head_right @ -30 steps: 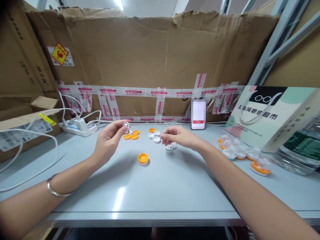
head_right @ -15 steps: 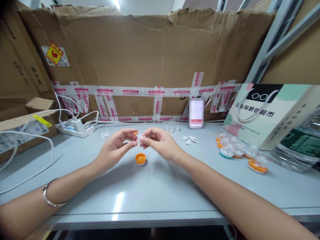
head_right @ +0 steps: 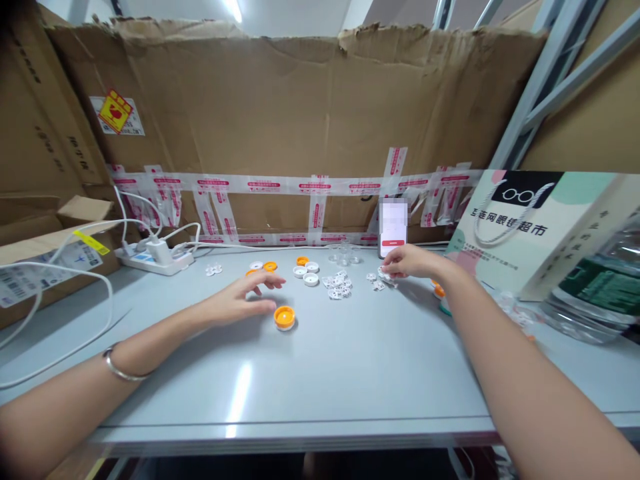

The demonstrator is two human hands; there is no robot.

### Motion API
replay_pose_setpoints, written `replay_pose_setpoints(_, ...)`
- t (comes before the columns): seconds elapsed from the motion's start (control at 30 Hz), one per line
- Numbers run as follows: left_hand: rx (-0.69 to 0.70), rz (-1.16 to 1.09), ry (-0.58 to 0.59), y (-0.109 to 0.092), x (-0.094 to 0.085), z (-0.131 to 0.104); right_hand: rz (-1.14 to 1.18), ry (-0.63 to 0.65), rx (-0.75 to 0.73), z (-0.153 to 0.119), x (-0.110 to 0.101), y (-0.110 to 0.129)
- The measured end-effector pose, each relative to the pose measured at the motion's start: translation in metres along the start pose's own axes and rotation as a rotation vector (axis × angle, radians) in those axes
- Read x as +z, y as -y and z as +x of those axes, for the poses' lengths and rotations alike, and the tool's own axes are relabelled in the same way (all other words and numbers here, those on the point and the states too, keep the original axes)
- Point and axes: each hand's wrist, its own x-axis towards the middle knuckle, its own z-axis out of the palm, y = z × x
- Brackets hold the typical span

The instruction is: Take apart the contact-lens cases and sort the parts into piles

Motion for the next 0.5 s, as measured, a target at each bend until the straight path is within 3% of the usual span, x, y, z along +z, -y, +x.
replay_pose_setpoints(0.13, 0.015, 0.105, 0.161, 0.006, 0.0, -0.003, -0.022, 0.026, 0.04, 0.002, 0.004, 0.001)
replay_pose_setpoints(0.3, 0.046, 0.156, 0.147, 0.005, 0.002, -0.002, -0.105, -0.247, 0.109, -0.008, 0.003, 0.027)
replay_pose_setpoints(0.4, 0.065, 0.159, 0.118, 0.005, 0.006, 0.001, 0.011, -0.334, -0.077, -0.02, 0.021, 0.062)
replay_pose_setpoints(0.5, 0.091, 0.152, 0.074, 0.005, 0.012, 0.003, 0.136, -0.144, -0.393, -0.033, 0.059, 0.099)
